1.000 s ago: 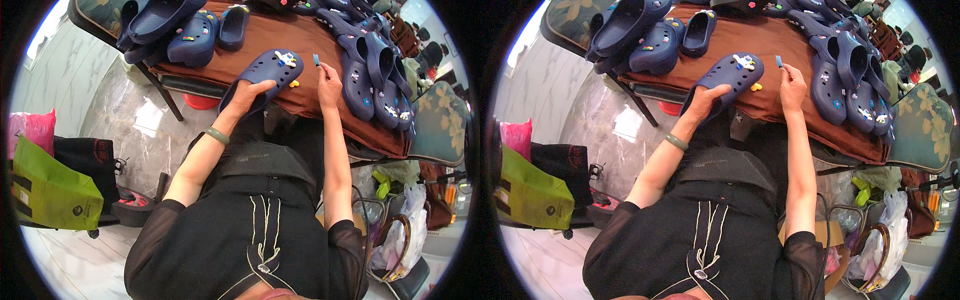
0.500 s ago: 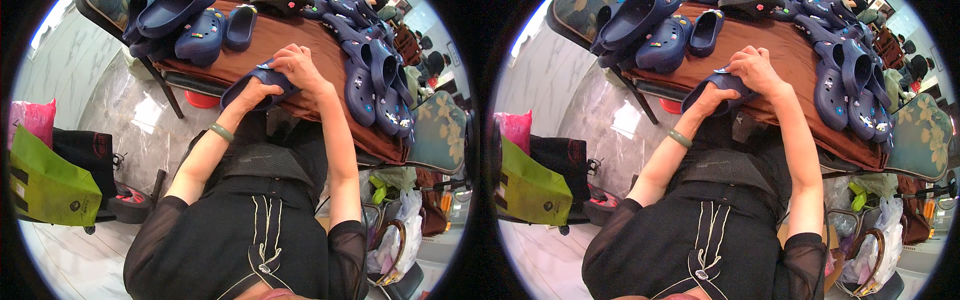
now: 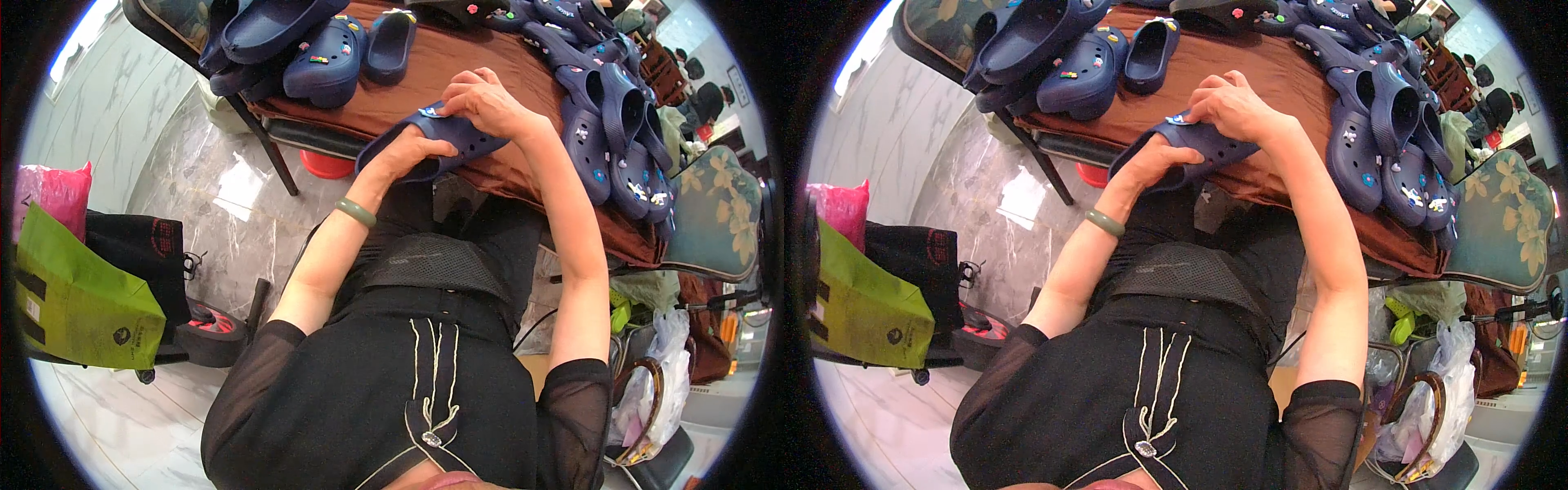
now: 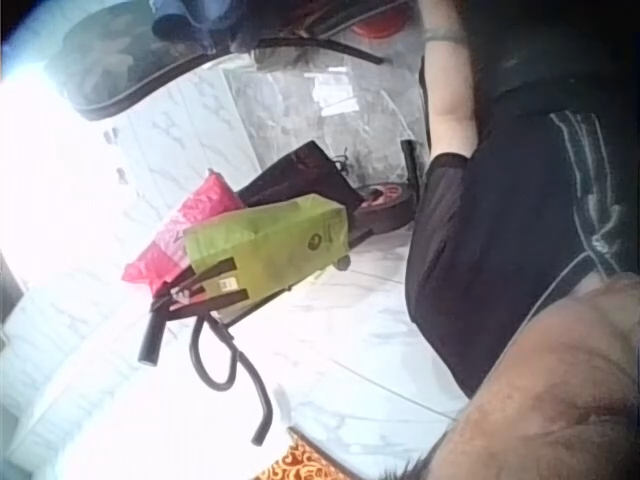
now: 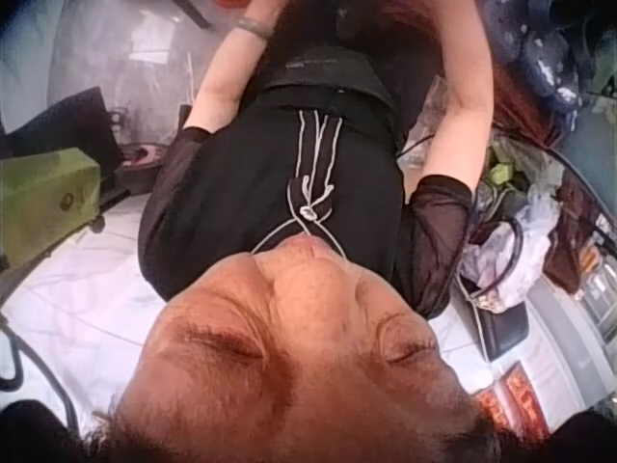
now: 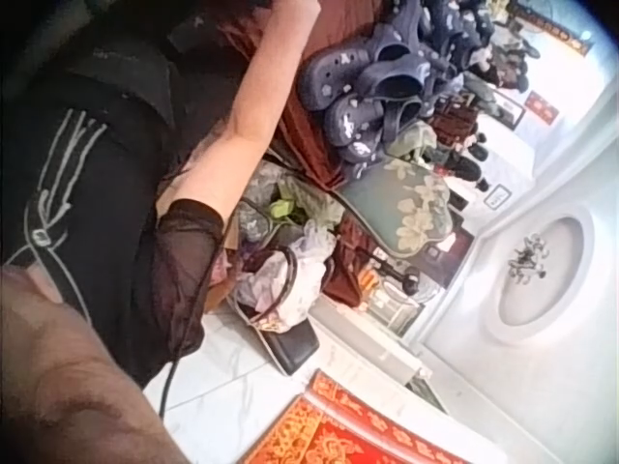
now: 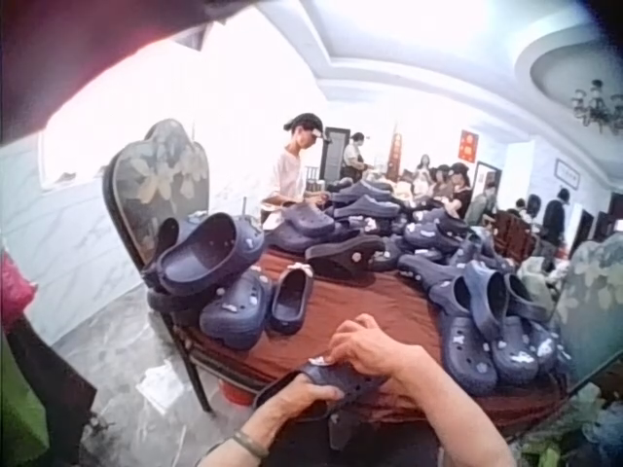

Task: The person is decorating and assembling clogs by inserting small plastic charms into the holes of the shoes at a workstation.

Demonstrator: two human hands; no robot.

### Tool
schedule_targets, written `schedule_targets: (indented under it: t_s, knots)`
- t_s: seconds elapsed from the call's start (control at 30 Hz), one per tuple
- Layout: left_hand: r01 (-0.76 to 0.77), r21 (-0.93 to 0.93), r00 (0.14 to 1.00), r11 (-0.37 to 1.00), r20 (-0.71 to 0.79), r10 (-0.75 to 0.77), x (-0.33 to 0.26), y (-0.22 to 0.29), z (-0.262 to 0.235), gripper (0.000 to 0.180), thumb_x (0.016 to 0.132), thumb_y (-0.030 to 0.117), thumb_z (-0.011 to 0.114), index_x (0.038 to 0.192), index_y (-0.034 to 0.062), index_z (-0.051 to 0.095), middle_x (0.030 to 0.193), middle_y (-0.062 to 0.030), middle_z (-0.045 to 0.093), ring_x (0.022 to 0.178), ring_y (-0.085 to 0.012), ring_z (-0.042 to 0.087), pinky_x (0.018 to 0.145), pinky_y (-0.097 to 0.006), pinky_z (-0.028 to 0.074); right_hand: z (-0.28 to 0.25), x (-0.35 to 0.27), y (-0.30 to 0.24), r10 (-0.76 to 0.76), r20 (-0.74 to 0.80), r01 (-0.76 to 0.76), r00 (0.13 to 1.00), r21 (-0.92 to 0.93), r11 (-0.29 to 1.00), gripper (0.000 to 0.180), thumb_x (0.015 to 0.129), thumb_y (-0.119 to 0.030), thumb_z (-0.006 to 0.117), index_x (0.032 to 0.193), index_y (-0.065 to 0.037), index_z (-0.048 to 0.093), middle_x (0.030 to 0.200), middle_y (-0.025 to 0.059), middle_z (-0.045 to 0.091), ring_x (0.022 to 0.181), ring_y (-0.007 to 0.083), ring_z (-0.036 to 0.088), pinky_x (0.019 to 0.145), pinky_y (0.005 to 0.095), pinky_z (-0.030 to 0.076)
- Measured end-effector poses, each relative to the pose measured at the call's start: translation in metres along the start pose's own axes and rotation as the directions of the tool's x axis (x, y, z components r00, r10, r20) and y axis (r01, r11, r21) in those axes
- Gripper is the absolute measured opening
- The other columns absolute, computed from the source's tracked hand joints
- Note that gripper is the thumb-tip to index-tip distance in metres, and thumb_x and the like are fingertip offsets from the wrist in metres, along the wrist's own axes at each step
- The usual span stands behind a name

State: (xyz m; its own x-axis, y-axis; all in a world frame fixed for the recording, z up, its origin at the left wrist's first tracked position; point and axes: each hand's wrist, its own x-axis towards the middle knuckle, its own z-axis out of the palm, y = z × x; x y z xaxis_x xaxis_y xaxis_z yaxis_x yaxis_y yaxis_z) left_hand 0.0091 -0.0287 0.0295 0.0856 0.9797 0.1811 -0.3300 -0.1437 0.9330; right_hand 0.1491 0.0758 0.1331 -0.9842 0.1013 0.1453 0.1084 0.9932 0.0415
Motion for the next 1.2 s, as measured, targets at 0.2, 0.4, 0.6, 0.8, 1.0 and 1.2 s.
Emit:
schedule_targets:
  t_s: [0.2,0.4,0.6,0.8,1.0,1.2]
  knots:
    - [0.059,-0.088,0.998,0.994,0.033,-0.057,0.01,-0.002,-0.006,0.049,0.069,-0.001,0.067,0.115,0.0019,0.051,0.105,-0.0041,0.058,0.096,-0.0154,0.058,0.085,-0.029,0.048,-0.002,-0.005,-0.021,0.108,0.026,-0.093,0.994,-0.331,0.939,0.034,0.071,-0.005,0.06,0.1,-0.019,0.07,0.115,-0.0005,0.055,0.113,0.0205,0.044,0.095,0.0425,0.03]
    - [0.099,-0.137,0.995,0.986,0.005,-0.1,0.009,0.003,-0.001,0.045,0.07,0.0,0.068,0.112,0.0013,0.052,0.105,-0.0063,0.059,0.093,-0.0172,0.06,0.081,-0.03,0.05,0.017,-0.004,0.005,0.164,-0.126,-0.172,0.978,-0.054,0.984,0.027,0.069,-0.003,0.059,0.089,-0.018,0.072,0.105,0.0004,0.06,0.11,0.0186,0.048,0.093,0.0412,0.031]
    - [0.115,-0.141,0.993,0.983,-0.009,-0.117,0.008,-0.002,-0.006,0.044,0.07,0.001,0.068,0.111,-0.0013,0.052,0.105,-0.0078,0.059,0.092,-0.0174,0.06,0.08,-0.03,0.05,0.021,-0.008,0.004,0.093,-0.388,-0.111,0.917,-0.023,0.994,0.023,0.07,-0.001,0.059,0.085,-0.015,0.07,0.094,0.0044,0.064,0.101,0.0201,0.055,0.09,0.0386,0.035]
    - [-0.126,-0.268,0.97,0.955,-0.234,0.062,0.0,-0.01,0.007,0.028,0.071,0.005,0.067,0.098,0.0034,0.059,0.089,-0.0024,0.061,0.077,-0.0118,0.06,0.066,-0.025,0.05,0.046,-0.064,0.016,0.562,-0.673,-0.392,0.481,0.408,0.825,0.017,0.079,-0.008,0.061,0.095,-0.008,0.067,0.092,0.0127,0.064,0.084,0.0278,0.063,0.074,0.0348,0.049]
    - [-0.151,-0.326,0.934,0.933,-0.355,0.027,0.0,-0.009,0.015,0.025,0.074,0.01,0.067,0.097,0.0049,0.059,0.088,-0.0021,0.061,0.077,-0.0126,0.06,0.066,-0.027,0.05,0.099,-0.087,-0.007,0.658,-0.414,-0.522,0.628,0.402,0.752,0.026,0.077,-0.023,0.069,0.099,-0.008,0.067,0.091,0.0118,0.063,0.086,0.0265,0.06,0.075,0.0363,0.048]
    - [-0.105,-0.299,0.942,0.948,-0.335,-0.001,-0.001,-0.01,0.012,0.024,0.075,0.012,0.067,0.097,0.0056,0.06,0.089,-0.0018,0.061,0.079,-0.0123,0.06,0.068,-0.027,0.05,0.111,-0.079,-0.01,0.648,-0.485,-0.578,0.587,0.309,0.755,0.026,0.074,-0.024,0.07,0.096,-0.011,0.068,0.087,0.008,0.063,0.086,0.0281,0.058,0.077,0.0396,0.045]
